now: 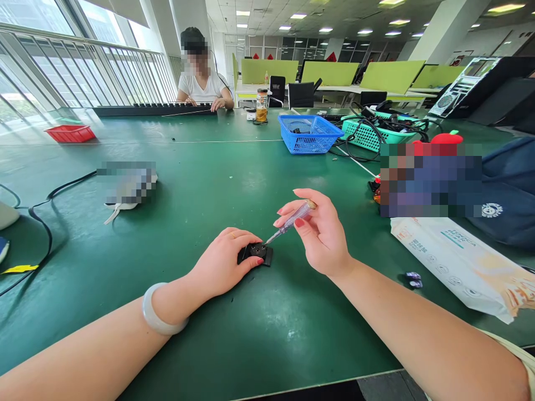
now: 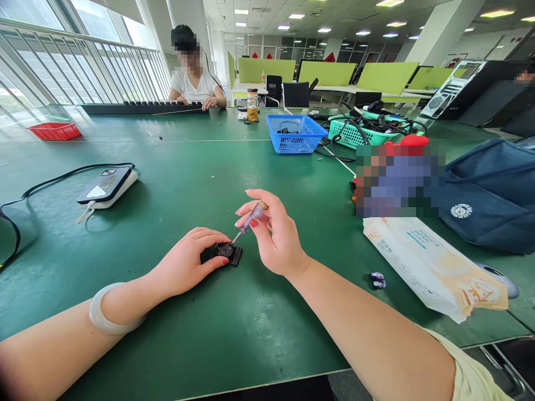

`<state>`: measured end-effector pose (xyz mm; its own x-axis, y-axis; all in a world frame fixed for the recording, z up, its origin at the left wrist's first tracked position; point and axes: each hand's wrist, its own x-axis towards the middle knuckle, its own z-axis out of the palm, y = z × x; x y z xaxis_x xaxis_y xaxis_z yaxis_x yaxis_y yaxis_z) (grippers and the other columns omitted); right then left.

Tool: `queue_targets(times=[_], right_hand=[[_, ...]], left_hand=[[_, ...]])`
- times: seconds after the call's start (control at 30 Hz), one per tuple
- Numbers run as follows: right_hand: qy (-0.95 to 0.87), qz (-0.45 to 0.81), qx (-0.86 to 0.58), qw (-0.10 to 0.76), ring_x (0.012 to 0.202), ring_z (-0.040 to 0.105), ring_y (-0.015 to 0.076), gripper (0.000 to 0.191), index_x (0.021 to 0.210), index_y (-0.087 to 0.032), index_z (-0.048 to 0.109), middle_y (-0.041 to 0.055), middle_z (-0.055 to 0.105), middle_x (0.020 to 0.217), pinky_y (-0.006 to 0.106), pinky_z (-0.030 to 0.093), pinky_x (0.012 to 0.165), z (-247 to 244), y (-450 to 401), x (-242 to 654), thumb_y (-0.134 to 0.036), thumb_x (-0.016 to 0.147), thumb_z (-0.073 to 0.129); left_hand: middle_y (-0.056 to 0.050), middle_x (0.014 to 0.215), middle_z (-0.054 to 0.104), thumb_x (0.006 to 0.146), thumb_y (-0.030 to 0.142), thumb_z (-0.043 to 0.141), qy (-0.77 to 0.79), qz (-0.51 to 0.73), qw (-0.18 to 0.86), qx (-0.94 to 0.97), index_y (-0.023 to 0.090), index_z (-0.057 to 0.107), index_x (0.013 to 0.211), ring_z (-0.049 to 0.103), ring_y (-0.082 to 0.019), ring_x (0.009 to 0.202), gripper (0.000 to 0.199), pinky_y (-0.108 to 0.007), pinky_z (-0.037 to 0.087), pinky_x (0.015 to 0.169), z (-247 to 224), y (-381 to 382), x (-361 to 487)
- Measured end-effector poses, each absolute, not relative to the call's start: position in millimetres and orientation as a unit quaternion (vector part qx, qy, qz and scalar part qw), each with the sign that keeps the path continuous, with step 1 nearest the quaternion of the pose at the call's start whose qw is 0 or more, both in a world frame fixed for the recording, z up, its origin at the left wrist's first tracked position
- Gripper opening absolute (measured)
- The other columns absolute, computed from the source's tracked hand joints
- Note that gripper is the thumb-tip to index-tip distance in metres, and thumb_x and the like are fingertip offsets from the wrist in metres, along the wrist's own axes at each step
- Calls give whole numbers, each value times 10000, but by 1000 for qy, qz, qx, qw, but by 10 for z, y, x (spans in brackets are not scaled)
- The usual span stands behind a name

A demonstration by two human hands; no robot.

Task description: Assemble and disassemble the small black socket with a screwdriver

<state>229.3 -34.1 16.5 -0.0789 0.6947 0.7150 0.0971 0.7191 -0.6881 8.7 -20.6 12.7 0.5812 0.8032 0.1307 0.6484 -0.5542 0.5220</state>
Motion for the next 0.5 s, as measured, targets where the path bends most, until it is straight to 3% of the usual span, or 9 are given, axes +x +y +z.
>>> queue_targets(times=[0.27, 0.5], right_hand=[[-614, 327, -366, 619, 779, 742, 179, 365, 1256, -289, 482, -13, 678, 874, 406, 642, 784, 154, -211, 2336, -458, 965, 622], [-596, 341, -368, 627, 755, 735, 174, 377, 1235, -280, 477, -17, 681, 858, 402, 648, 758, 121, -157, 2360, -477, 952, 629]], left_hand=[[-56, 1224, 722, 920, 394, 637, 423, 168, 220, 863, 240, 706, 1165, 581, -293, 1185, 297, -513, 469, 1085, 154, -191, 109], [-51, 1218, 723, 923, 397, 633, 425, 163, 228, 861, 241, 705, 1154, 577, -294, 1186, 288, -508, 467, 1082, 168, -201, 103]])
